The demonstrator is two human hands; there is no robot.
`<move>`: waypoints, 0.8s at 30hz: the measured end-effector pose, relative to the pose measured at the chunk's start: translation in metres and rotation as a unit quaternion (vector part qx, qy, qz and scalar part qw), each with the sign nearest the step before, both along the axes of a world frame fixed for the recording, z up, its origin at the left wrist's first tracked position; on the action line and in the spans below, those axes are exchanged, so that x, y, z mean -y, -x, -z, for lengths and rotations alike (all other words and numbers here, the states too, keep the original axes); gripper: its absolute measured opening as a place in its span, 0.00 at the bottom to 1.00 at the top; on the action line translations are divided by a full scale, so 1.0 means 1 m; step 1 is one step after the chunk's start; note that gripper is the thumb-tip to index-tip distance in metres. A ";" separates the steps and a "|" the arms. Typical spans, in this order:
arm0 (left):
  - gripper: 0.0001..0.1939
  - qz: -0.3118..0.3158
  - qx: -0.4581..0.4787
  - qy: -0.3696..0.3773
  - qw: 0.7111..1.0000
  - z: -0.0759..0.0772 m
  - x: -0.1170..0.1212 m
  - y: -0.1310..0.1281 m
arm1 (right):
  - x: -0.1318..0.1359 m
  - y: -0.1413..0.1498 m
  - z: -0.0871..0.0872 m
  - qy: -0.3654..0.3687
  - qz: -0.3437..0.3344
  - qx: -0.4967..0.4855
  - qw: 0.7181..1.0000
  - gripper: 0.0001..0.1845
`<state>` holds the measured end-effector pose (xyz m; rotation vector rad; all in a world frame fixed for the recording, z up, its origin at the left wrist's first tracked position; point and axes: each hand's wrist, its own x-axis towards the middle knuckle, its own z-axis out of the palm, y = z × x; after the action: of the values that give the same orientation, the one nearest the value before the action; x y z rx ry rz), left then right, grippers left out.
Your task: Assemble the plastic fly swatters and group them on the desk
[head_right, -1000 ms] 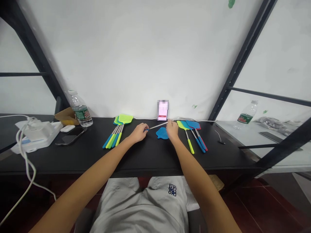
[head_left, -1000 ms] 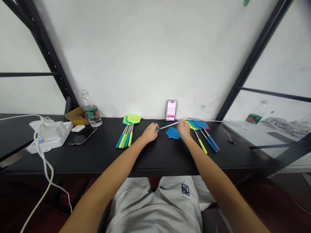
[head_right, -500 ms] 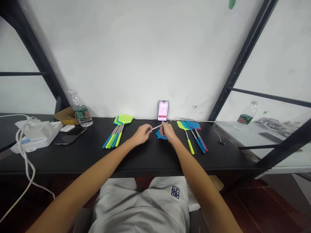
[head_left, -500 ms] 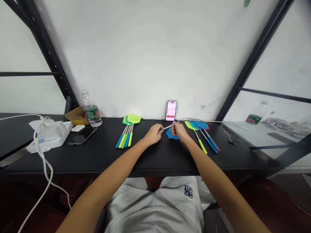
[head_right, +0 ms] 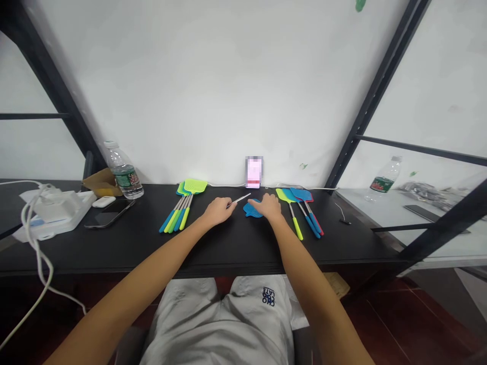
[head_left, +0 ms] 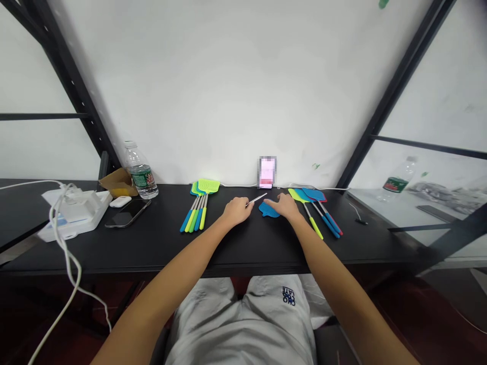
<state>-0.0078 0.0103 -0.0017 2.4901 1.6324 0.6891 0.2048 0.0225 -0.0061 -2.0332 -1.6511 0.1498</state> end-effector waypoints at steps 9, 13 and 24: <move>0.18 0.025 -0.028 0.014 0.999 -0.003 0.007 -0.005 | 0.005 0.006 -0.006 0.094 -0.009 0.103 0.990 0.49; 0.18 0.055 -0.033 0.028 0.998 -0.001 0.008 -0.007 | 0.005 0.005 -0.008 0.119 -0.003 0.077 0.990 0.50; 0.09 0.079 -0.035 0.051 0.995 0.007 0.000 -0.010 | -0.003 -0.004 -0.001 0.086 -0.034 0.001 0.996 0.22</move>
<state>0.0025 0.0101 -0.0085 2.5594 1.4329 0.4933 0.2088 0.0257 -0.0052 -2.1028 -1.7631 0.3231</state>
